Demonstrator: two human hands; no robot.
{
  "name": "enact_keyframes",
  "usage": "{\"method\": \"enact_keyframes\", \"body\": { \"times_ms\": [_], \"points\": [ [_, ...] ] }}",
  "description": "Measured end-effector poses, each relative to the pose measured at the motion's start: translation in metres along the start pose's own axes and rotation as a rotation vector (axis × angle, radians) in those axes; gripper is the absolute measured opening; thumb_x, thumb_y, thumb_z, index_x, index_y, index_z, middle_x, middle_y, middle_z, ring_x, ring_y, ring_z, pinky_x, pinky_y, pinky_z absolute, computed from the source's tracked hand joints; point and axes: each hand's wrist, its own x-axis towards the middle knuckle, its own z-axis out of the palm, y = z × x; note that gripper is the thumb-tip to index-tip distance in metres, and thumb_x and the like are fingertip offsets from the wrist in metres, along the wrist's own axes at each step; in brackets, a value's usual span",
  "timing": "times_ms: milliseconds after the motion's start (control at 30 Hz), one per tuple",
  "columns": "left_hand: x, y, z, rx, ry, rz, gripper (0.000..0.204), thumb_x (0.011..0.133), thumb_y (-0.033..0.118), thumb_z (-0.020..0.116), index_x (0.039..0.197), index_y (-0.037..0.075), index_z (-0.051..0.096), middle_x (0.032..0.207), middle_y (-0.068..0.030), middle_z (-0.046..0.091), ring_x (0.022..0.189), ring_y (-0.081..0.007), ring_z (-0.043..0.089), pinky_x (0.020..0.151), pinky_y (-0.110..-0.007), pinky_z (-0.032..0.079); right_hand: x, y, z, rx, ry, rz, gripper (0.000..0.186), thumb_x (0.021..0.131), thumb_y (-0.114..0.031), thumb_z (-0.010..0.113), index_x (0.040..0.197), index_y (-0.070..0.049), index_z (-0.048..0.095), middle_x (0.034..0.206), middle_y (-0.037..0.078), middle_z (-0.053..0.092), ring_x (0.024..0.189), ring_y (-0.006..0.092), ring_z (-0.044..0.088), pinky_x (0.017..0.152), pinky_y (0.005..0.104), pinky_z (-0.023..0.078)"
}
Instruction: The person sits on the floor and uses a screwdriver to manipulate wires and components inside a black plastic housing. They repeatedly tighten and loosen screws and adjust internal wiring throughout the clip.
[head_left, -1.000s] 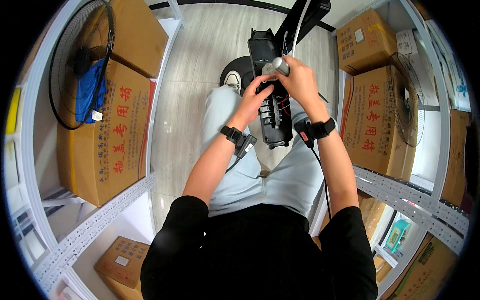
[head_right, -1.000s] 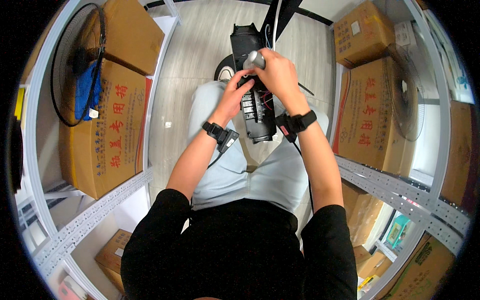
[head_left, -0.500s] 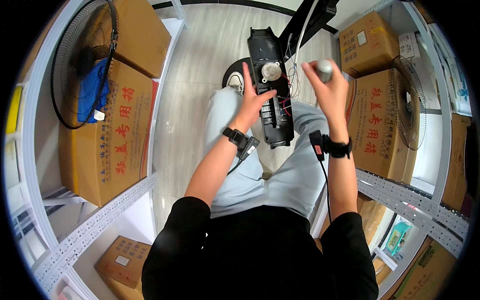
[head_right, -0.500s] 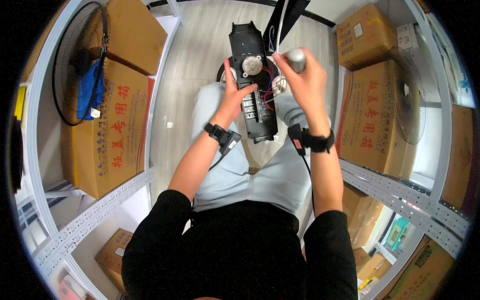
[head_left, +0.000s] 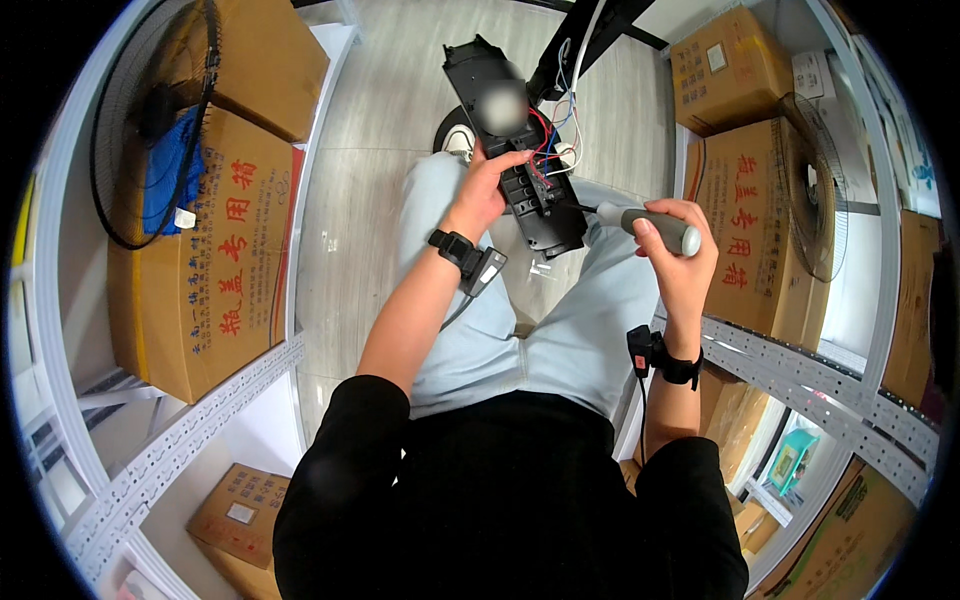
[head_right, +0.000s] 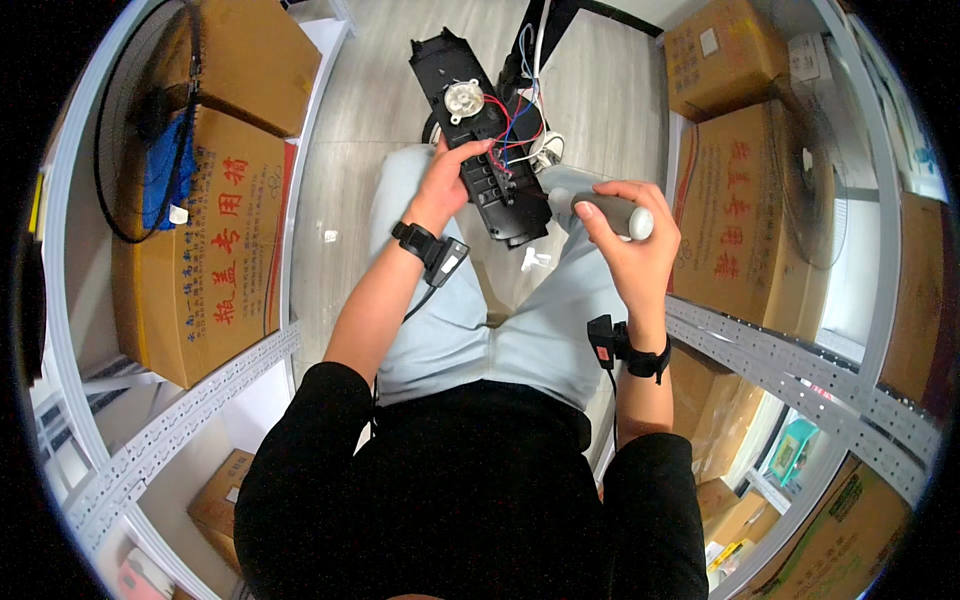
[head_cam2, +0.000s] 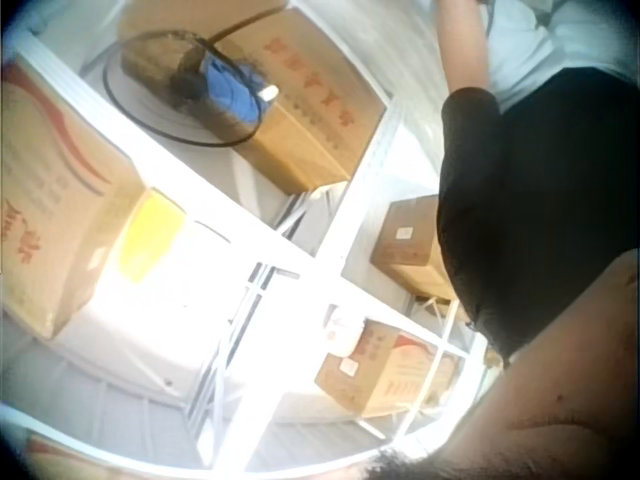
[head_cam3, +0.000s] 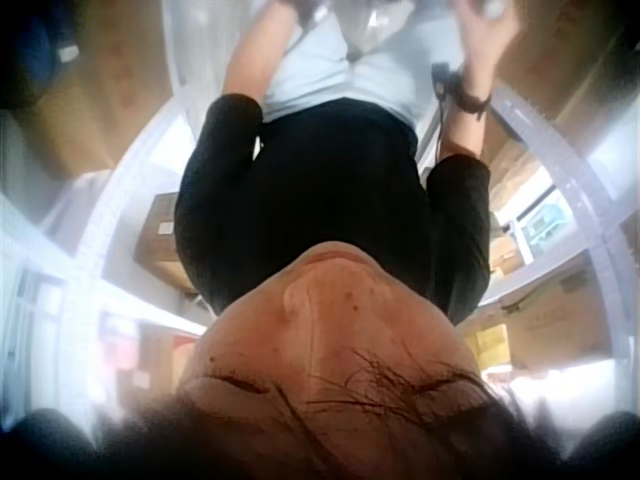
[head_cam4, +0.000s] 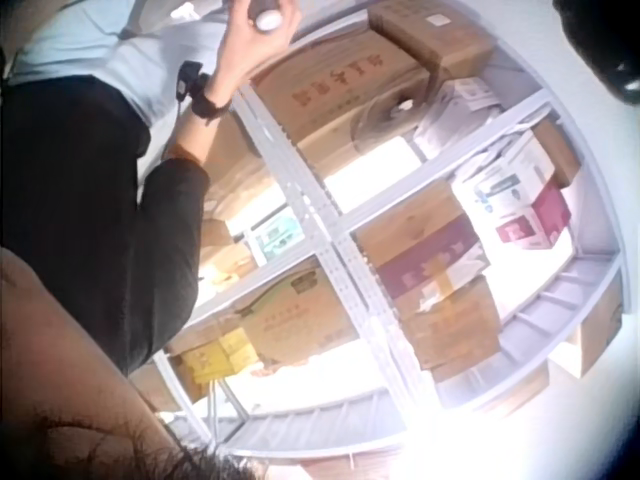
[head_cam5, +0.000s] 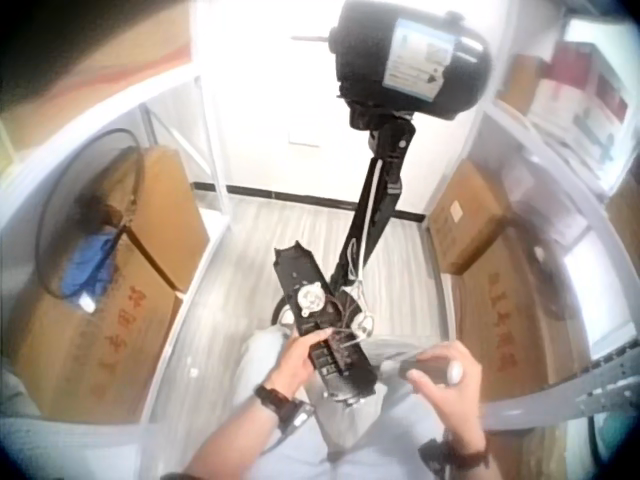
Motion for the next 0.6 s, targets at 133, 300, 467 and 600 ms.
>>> {"method": "enact_keyframes", "body": {
  "times_ms": [133, 300, 467, 600],
  "points": [
    [0.0, -0.004, -0.001, 0.031, 0.031, 0.069, 0.055, 0.079, -0.01, 0.068, 0.126, 0.007, 0.047, 0.115, -0.0099, 0.064, 0.103, -0.0242, 0.066, 0.089, -0.041, 0.056, -0.016, -0.007, 0.002, 0.126, 0.037, 0.142, 0.021, 0.079, -0.008, 0.081, 0.096, -0.001, 0.071, 0.096, 0.006, 0.064, 0.082, 0.014, 0.063, 0.067, 0.0261, 0.052],
    [-0.002, 0.0, 0.005, 0.059, 0.029, 0.094, 0.058, 0.079, -0.011, 0.069, 0.128, 0.008, 0.044, 0.118, -0.0093, 0.062, 0.107, -0.0231, 0.063, 0.093, -0.04, 0.053, -0.024, 0.001, 0.003, 0.067, 0.084, 0.121, 0.022, 0.078, -0.008, 0.081, 0.096, -0.002, 0.071, 0.097, 0.007, 0.065, 0.087, 0.0159, 0.064, 0.073, 0.0284, 0.052],
    [-0.003, 0.001, 0.006, 0.049, 0.023, 0.12, 0.061, 0.078, -0.012, 0.069, 0.129, 0.008, 0.043, 0.118, -0.0089, 0.062, 0.106, -0.0223, 0.063, 0.092, -0.039, 0.054, -0.023, 0.006, 0.01, -0.017, 0.072, 0.078, 0.023, 0.077, -0.01, 0.083, 0.096, -0.003, 0.072, 0.098, 0.007, 0.067, 0.089, 0.0188, 0.064, 0.08, 0.0304, 0.051],
    [0.0, 0.001, 0.003, 0.047, 0.011, 0.125, 0.064, 0.076, -0.013, 0.068, 0.13, 0.008, 0.041, 0.116, -0.008, 0.062, 0.104, -0.0212, 0.064, 0.089, -0.038, 0.055, -0.024, 0.008, 0.016, -0.035, 0.062, 0.089, 0.024, 0.076, -0.011, 0.084, 0.096, -0.004, 0.072, 0.098, 0.008, 0.068, 0.09, 0.0199, 0.064, 0.081, 0.0308, 0.05]
  ]
}}
